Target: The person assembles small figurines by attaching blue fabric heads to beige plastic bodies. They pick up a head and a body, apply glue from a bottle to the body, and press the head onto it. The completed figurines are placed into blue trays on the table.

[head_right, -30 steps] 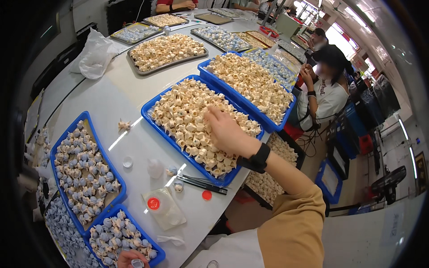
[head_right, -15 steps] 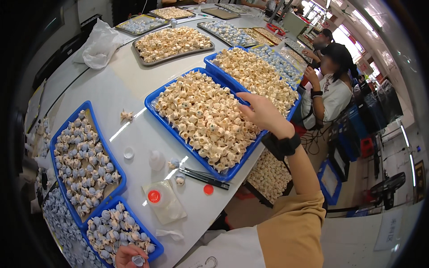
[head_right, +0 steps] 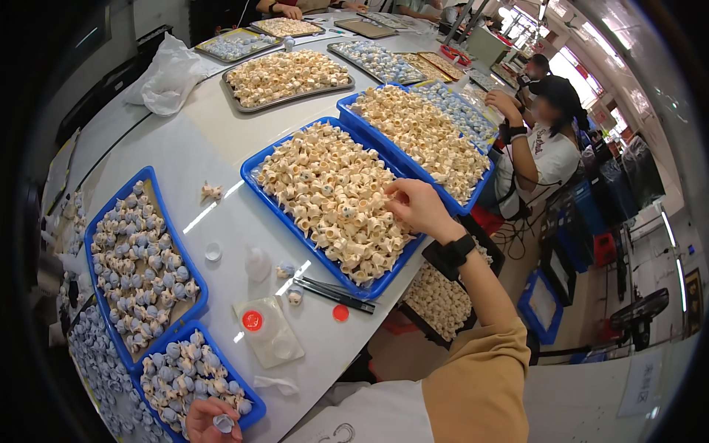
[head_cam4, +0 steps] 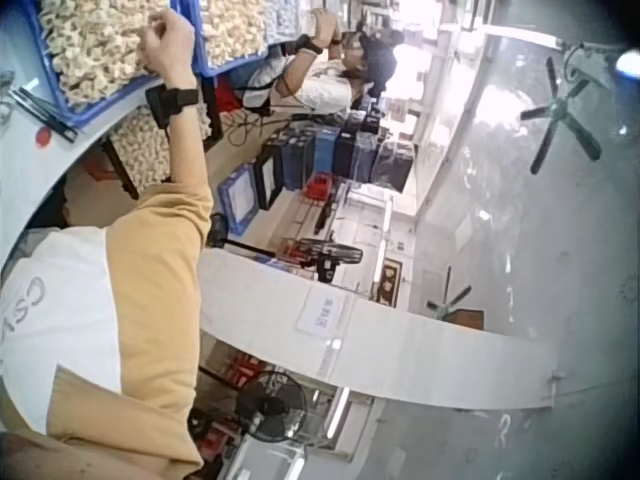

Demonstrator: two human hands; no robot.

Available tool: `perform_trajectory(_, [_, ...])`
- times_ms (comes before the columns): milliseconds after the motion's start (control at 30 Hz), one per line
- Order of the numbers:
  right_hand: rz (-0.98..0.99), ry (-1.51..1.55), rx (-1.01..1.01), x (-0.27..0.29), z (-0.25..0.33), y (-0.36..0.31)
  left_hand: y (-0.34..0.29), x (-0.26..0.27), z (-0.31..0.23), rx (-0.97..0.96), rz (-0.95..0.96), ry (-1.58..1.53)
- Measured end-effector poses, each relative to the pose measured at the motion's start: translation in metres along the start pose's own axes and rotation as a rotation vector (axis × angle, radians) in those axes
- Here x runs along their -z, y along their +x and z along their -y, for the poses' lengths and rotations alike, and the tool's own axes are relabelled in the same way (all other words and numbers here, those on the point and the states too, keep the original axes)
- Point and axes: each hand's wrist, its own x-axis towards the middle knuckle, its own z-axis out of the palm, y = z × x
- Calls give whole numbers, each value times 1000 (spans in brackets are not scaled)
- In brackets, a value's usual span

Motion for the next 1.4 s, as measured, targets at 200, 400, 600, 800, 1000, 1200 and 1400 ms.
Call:
perform_trajectory(200, [-267,-155,182,9,12,-7,2,-9,-8,116,31,65])
perform_trajectory(400, [-197,465,183,-7,134,-70,3,-13,-14,156,18,133])
perform_trajectory(600, [454,621,658,-56,222,-136,12,-18,-8,239,170,180])
perform_trajectory(800, [401,990,512,-68,235,-140,10,-14,-6,198,183,372])
perform_trajectory(1000, [37,655,638,-72,240,-136,12,-16,-8,223,48,260])
perform_trajectory(1200, [304,842,615,-78,227,-143,-4,0,3,149,79,180])
perform_trajectory(1400, [-150,1045,-243,-92,180,-163,5,1,14,-93,-326,-170])
